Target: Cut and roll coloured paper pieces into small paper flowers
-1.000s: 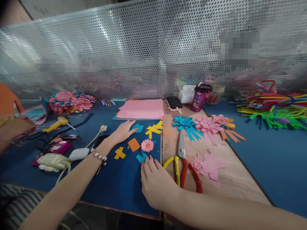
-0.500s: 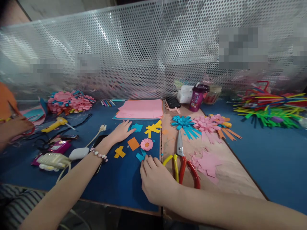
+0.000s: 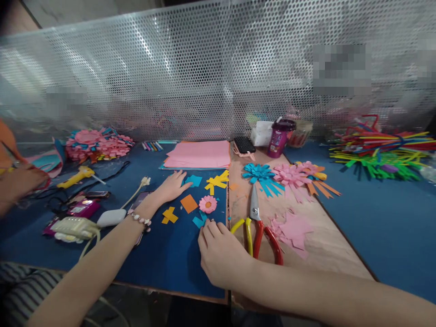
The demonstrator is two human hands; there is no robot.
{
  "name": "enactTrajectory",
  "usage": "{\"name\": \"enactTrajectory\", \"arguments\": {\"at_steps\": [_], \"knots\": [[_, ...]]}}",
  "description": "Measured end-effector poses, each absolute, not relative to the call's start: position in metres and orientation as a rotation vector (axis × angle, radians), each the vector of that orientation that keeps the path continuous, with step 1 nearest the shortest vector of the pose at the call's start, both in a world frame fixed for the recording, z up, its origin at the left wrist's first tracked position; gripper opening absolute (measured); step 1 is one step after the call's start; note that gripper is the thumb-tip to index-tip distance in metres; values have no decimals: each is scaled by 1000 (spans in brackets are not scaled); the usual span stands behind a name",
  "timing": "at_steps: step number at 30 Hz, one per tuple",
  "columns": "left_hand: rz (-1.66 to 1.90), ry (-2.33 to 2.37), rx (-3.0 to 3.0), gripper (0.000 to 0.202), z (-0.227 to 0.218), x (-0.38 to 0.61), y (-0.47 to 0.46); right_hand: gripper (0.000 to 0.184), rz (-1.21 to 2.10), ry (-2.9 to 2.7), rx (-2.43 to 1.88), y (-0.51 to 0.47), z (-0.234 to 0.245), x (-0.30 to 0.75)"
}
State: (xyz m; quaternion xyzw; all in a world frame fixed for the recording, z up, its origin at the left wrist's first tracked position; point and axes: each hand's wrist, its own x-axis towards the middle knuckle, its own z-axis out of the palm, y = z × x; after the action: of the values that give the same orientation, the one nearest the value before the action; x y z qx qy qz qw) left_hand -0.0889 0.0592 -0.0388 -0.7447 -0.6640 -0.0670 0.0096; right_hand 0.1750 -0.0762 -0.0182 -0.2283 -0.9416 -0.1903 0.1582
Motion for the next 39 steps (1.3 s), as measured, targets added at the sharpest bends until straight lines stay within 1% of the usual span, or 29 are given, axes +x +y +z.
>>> {"name": "enactTrajectory", "arguments": {"at_steps": [39], "knots": [[-158, -2085, -2299, 73, -36, -88, 57, 42, -456, -2773, -680, -75, -16, 177]]}}
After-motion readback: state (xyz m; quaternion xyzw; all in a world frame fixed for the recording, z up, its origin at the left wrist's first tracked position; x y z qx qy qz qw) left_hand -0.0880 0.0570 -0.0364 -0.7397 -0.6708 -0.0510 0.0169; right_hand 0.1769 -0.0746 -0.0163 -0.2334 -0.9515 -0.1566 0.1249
